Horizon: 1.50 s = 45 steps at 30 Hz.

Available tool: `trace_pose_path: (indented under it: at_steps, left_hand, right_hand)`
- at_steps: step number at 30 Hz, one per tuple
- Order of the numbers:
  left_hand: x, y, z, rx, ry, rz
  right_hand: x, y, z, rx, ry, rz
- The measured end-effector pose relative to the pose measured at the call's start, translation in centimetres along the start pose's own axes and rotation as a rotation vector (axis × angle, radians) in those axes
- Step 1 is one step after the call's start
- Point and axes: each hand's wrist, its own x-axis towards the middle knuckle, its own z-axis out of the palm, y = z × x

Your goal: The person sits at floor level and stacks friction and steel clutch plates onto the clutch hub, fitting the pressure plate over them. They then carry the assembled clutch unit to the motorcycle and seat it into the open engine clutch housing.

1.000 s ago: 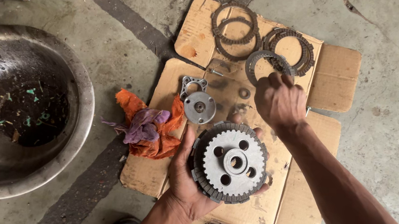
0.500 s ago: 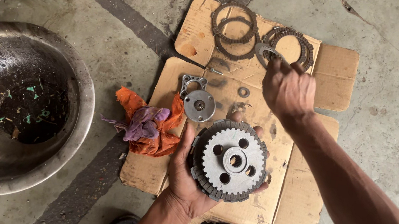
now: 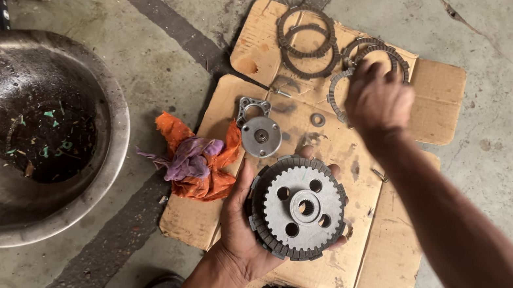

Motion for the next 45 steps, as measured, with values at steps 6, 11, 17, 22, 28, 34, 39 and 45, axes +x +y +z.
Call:
trace_pose_path:
  at_steps: [6, 11, 17, 22, 28, 34, 39, 45]
  left_hand:
    - [-0.1, 0.3, 0.1, -0.007, -0.009, 0.003]
    - [0.3, 0.1, 0.2, -0.016, 0.007, 0.026]
    - [0.7, -0.8, 0.5, 0.067, 0.182, 0.06]
    - [0.4, -1.2, 0.4, 0.038, 0.076, 0.04]
    - [0.0, -0.8, 0.4, 0.029, 0.085, 0.04]
    - [0.2, -0.9, 0.8, 0.031, 0.044, 0.015]
    - [0.1, -0.8, 0.8, 0.126, 0.083, 0.034]
    - [-0.2, -0.9, 0.6, 0.1, 0.075, -0.001]
  right_hand:
    - [-2.1, 7.2, -5.7, 0.748, 0.204, 0.288]
    - [-14.6, 9.1, -6.2, 2.182, 0.1, 0.622]
    - [-21.7, 2.8, -3.5, 1.95, -0.299, 0.593]
    - [-22.4, 0.7, -6.0, 1.539, -0.281, 0.611]
    - [-21.9, -0.7, -9.1, 1.276, -0.262, 0.591]
    - [-22.9, 0.3, -8.1, 1.244, -0.204, 0.46]
    - [-24.2, 1.0, -3.4, 1.497, -0.22, 0.598]
    - [-24.1, 1.6, -9.9, 1.944, -0.088, 0.541]
